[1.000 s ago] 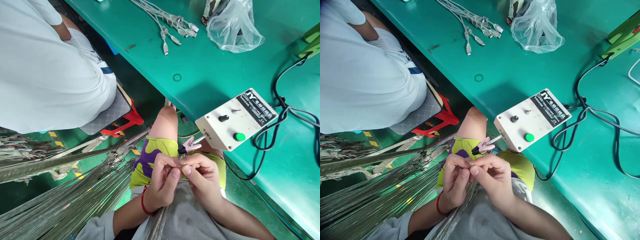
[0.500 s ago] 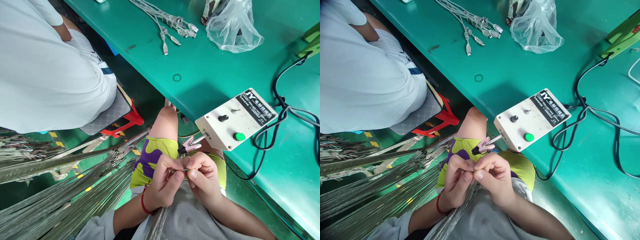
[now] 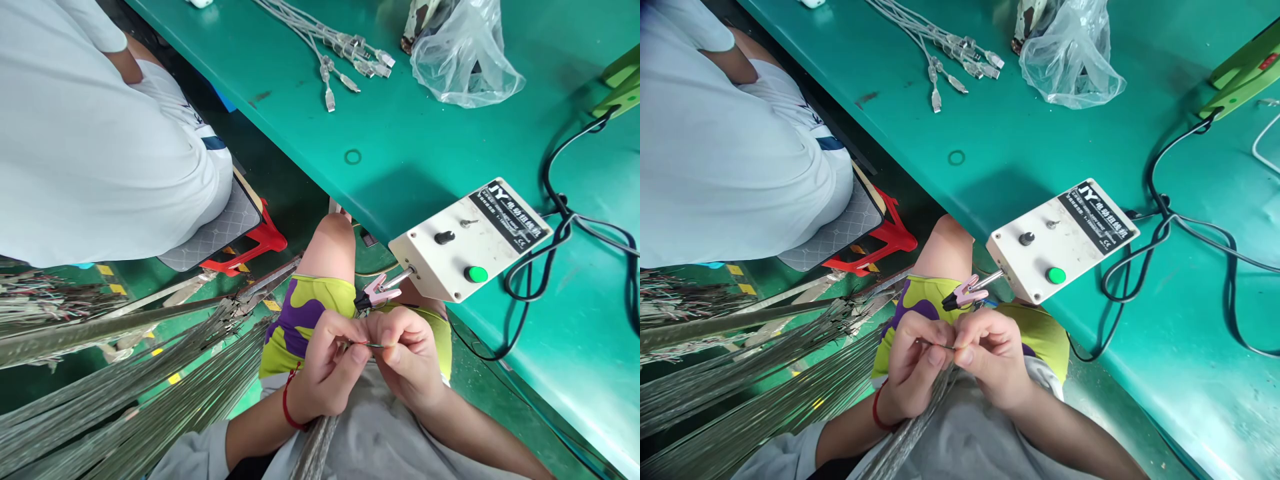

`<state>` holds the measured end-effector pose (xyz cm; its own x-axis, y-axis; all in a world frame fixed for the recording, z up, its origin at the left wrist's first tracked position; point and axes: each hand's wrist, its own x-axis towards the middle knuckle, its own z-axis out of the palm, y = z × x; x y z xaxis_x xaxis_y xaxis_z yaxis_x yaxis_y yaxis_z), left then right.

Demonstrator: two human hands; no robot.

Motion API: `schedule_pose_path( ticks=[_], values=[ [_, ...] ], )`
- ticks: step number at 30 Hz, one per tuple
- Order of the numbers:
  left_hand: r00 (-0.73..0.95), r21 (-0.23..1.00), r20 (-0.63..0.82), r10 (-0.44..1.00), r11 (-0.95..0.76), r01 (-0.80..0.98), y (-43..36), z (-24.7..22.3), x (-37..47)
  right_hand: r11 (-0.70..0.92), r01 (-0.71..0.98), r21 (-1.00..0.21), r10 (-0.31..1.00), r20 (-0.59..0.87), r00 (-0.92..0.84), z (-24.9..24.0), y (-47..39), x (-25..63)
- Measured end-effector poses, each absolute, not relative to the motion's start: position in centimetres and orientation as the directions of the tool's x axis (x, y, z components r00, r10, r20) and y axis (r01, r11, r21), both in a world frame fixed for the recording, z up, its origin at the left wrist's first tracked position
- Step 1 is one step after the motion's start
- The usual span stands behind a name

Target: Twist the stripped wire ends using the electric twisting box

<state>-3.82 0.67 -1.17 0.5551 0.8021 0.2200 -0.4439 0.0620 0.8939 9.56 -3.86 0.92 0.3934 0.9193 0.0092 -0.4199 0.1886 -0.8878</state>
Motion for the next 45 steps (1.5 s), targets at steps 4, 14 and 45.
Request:
schedule_pose_path(
  ticks=[4,14,45],
  values=[
    [0.558,0.888,0.216,0.801,0.076,-0.453,0.7,-1.0,-3.9,0.241,-0.375,-0.895,0.914,0.079,0.399,1.1,-4.2,9.6],
    [0.496,0.919,0.234,0.836,-0.023,-0.394,0.4,-2.0,-4.1,0.208,0.184,-0.961,0.859,0.27,0.435,3.5,-4.5,9.5],
    [0.588,0.798,0.144,0.796,0.257,-0.545,0.1,-2.3,-4.0,0.096,-0.247,-0.964,0.919,-0.009,0.394,1.7,-4.7,9.8]
  ],
)
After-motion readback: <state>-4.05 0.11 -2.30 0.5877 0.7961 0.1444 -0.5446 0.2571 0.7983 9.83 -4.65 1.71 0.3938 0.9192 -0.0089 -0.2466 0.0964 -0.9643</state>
